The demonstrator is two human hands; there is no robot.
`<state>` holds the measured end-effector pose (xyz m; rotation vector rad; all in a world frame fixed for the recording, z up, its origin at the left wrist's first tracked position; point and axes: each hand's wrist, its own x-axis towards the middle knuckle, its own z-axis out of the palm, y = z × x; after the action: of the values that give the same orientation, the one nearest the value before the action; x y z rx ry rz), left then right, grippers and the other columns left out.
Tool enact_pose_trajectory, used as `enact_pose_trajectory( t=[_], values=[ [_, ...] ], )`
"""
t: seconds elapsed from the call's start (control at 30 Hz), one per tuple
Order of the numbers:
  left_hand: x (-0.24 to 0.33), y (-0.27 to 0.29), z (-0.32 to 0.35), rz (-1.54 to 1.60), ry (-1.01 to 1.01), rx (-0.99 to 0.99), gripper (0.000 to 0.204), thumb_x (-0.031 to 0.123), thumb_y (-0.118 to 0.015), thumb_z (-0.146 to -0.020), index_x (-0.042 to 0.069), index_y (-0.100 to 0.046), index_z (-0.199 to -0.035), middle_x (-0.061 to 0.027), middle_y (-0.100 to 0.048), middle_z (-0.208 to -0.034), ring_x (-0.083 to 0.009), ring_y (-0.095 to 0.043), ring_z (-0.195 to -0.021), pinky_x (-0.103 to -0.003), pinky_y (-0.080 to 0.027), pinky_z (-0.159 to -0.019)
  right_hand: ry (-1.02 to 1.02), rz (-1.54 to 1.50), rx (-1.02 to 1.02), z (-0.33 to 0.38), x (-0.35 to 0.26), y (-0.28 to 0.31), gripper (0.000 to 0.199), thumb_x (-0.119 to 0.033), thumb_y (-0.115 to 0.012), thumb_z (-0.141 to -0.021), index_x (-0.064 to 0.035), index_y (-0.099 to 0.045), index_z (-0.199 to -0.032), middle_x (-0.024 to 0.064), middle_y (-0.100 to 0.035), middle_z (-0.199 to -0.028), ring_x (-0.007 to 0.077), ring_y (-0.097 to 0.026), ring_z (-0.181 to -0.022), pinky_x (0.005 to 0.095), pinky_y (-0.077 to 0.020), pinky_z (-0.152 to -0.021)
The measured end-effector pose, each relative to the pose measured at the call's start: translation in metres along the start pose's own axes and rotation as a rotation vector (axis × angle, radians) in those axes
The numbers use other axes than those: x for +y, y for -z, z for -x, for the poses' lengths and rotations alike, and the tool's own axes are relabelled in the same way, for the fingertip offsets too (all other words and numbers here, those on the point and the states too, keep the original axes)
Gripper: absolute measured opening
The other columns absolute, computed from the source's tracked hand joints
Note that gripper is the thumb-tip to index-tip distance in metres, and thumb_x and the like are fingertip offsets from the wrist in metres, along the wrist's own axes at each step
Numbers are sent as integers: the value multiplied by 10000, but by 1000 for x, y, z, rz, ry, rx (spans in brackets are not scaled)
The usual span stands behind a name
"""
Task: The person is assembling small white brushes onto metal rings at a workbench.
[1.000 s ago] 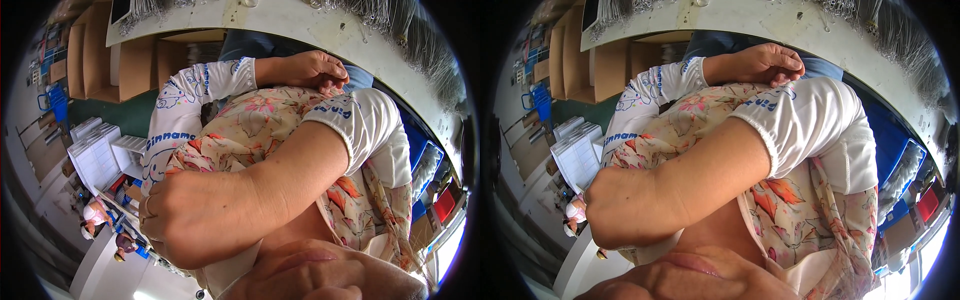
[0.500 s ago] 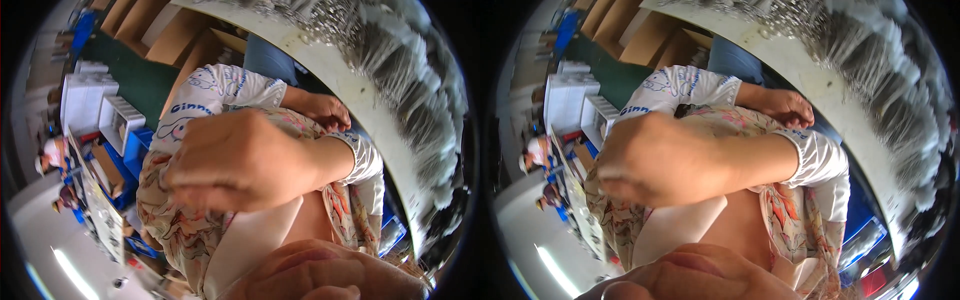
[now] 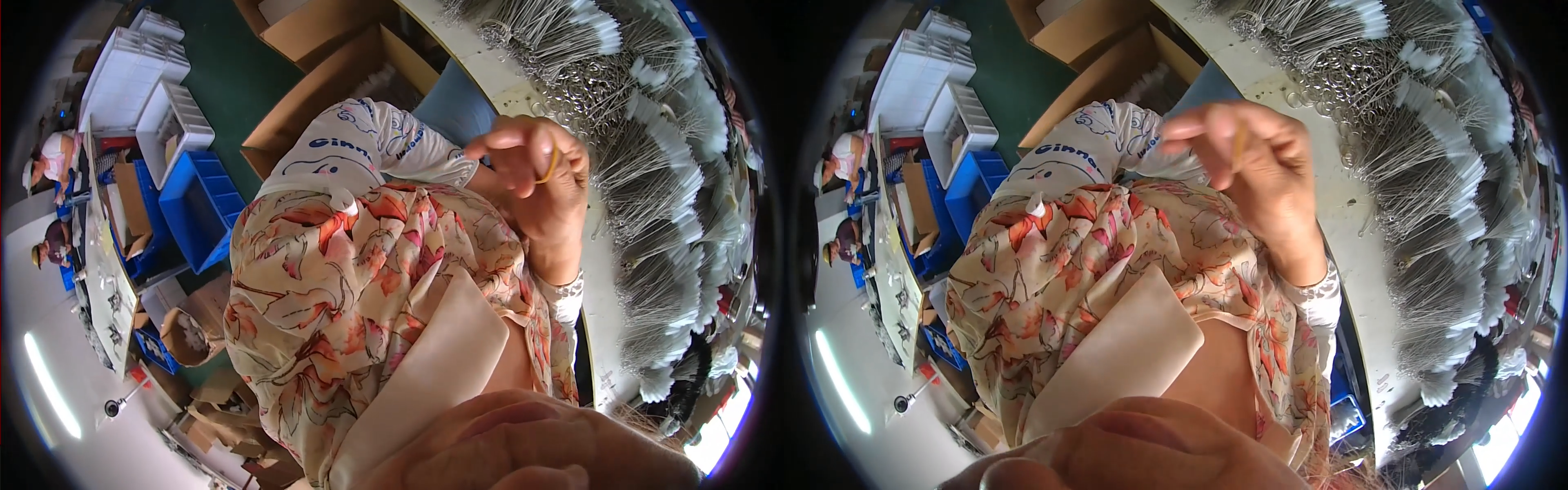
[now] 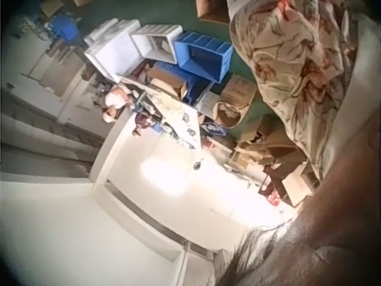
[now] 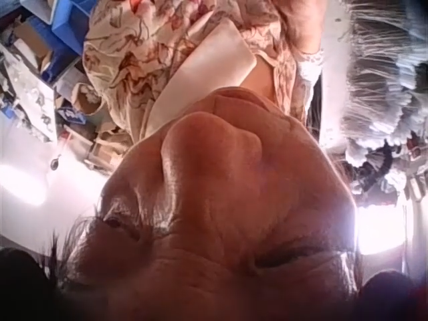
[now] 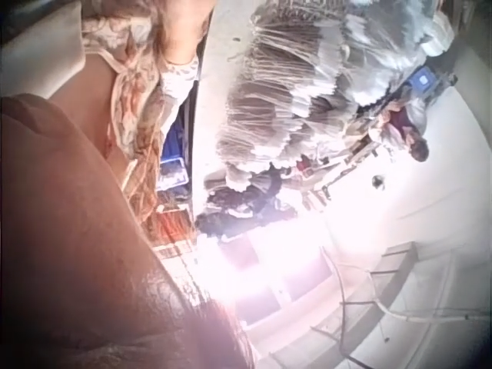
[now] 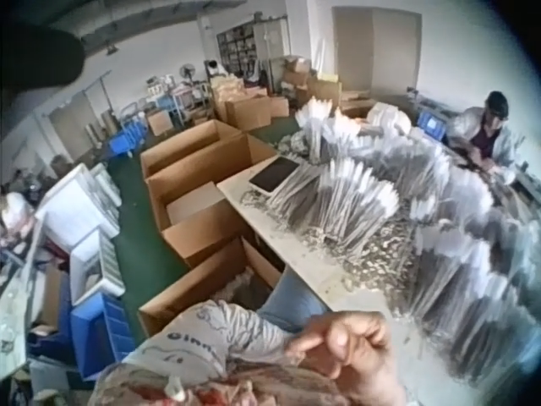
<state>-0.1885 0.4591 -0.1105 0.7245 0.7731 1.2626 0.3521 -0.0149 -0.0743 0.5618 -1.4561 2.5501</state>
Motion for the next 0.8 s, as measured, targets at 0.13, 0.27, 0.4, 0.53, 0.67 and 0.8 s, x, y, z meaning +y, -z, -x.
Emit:
enact_pose_trajectory(
  t=[0.13,0.27,0.4,0.53,0.67,0.8],
  values=[
    [-77,-19,-195,41,135,-155,203,184,-570,-889,-4,-621,-948,-71,-647,-818,-130,-593,-648,-244,-487,-630,83,-79,369,26,6,114,336,-295,-553,-902,34,-616,-920,165,-646,-878,117,-507,-614,391,-493,-750],
    [-207,-4,-223,7,88,-130,207,185,-568,-890,-4,-620,-955,-70,-648,-822,-132,-595,-654,-245,-487,-638,47,5,572,47,5,132,365,-293,-565,-898,70,-596,-897,65,-579,-731,92,-408,-584,380,-474,-765],
    [-241,61,-135,-103,-69,60,211,186,-566,-892,-5,-620,-963,-70,-649,-825,-135,-598,-661,-246,-488,-646,0,41,455,63,12,124,311,-214,-569,-904,70,-587,-1031,36,-594,-774,84,-461,-629,318,-472,-775],
    [-360,33,-12,-111,-87,136,215,188,-563,-893,-5,-619,-970,-70,-650,-829,-137,-601,-667,-247,-489,-653,-278,348,567,66,19,149,198,-71,-599,-869,46,-607,-1030,15,-597,-765,89,-544,-735,233,-460,-716],
    [-404,-83,91,-151,-108,119,219,189,-561,-894,-6,-618,-977,-70,-651,-832,-140,-603,-673,-248,-489,-661,-535,658,518,93,20,175,173,-87,-603,-873,17,-633,-1009,34,-639,-802,42,-490,-657,182,-404,-636],
    [-393,-135,208,-214,-208,262,223,190,-559,-896,-6,-618,-984,-70,-652,-835,-142,-606,-680,-250,-490,-669,-480,468,450,89,22,163,144,-35,-604,-858,39,-636,-977,45,-646,-767,62,-556,-709,184,-428,-654]
  ],
)
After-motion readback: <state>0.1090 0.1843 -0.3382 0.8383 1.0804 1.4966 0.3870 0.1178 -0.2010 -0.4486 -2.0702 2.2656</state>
